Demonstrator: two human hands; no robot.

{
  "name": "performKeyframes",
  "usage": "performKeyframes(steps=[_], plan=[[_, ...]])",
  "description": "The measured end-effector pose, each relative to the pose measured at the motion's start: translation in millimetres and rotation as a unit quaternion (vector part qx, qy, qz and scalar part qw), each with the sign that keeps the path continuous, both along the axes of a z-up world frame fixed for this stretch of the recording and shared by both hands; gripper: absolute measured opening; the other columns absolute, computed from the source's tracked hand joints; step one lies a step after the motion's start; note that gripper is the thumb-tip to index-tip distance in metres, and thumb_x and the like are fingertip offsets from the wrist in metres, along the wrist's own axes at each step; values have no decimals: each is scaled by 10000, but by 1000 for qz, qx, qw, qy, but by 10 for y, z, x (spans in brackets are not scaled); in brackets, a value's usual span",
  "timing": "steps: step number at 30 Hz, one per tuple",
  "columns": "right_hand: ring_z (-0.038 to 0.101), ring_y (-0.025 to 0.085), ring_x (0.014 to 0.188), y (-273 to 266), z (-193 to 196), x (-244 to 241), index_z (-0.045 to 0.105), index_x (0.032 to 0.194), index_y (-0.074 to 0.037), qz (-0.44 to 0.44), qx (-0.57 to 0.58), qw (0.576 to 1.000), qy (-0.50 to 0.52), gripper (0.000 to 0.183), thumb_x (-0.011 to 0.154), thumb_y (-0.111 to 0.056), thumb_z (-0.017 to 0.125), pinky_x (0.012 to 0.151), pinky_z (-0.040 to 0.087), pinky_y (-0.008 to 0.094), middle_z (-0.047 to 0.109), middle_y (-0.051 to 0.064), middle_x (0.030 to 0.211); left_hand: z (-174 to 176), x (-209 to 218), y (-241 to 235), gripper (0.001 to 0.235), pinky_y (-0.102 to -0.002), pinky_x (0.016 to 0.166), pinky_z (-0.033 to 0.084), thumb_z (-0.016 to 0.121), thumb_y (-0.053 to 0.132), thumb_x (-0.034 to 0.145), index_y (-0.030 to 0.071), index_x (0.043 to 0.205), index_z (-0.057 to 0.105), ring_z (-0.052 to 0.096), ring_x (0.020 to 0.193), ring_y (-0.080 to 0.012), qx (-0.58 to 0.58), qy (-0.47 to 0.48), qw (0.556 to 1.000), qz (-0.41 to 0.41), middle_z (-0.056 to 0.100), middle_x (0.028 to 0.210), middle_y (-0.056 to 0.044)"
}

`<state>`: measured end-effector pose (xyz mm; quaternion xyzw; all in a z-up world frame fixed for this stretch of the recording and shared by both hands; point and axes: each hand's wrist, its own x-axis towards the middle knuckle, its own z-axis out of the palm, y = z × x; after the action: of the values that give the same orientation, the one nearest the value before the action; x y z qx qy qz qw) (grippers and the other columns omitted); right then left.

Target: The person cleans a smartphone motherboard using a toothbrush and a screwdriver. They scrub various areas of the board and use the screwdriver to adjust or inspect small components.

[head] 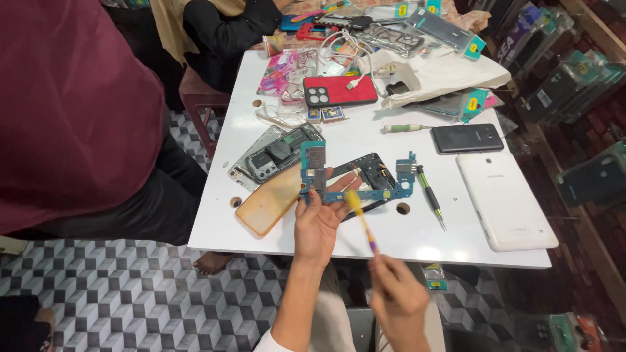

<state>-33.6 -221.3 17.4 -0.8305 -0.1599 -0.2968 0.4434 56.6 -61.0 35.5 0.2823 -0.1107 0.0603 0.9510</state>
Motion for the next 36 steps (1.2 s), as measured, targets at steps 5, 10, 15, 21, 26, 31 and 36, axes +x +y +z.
performKeyframes(steps=[5,10,15,21,26,31,36], plan=[[740,224,763,143,-39,27,723,1129,17,48,-12,999,-5,395,755,143,702,656,569,275,738,145,987,37,-25,41,533,-441,1052,532,349,368,1089,24,1495,366,554,1348,-406,8,34,999,-2,528,1453,-309],[735,198,713,31,44,79,743,1111,-14,24,-6,1000,-3,379,766,137,705,600,551,270,749,128,956,40,-4,40,541,-446,1058,533,360,373,1093,9,1492,379,553,1347,-414,-10,34,999,-8,532,1444,-321],[711,188,687,-165,230,220,766,1079,-31,-22,-48,999,-9,361,752,114,718,587,525,272,745,125,954,33,-14,45,541,-441,1043,539,374,366,1095,-6,1487,389,549,1352,-415,-23,28,999,2,529,1443,-328],[702,181,726,-197,284,223,770,1070,-31,-55,-31,998,1,361,746,115,706,614,509,264,744,111,956,23,-31,42,522,-415,1036,549,378,362,1102,-2,1476,394,544,1358,-416,-29,16,999,1,531,1441,-334],[714,174,771,-227,216,195,752,1119,-12,-113,7,994,10,327,825,117,692,661,525,264,741,120,988,-18,0,64,527,-427,1060,532,382,360,1103,3,1491,384,536,1366,-409,-24,7,1000,19,530,1437,-327],[708,175,701,-150,122,161,768,1084,-1,-89,-6,996,17,343,763,104,710,616,527,269,756,142,980,-32,11,29,547,-429,1086,515,375,376,1105,8,1510,373,530,1382,-401,-8,1,1000,4,522,1459,-327],[714,161,689,160,5,124,745,1075,17,12,26,1000,9,289,802,106,719,612,532,246,757,137,982,-6,-26,27,555,-428,1087,511,361,380,1094,29,1524,360,527,1385,-393,11,10,1000,-17,503,1480,-317]])
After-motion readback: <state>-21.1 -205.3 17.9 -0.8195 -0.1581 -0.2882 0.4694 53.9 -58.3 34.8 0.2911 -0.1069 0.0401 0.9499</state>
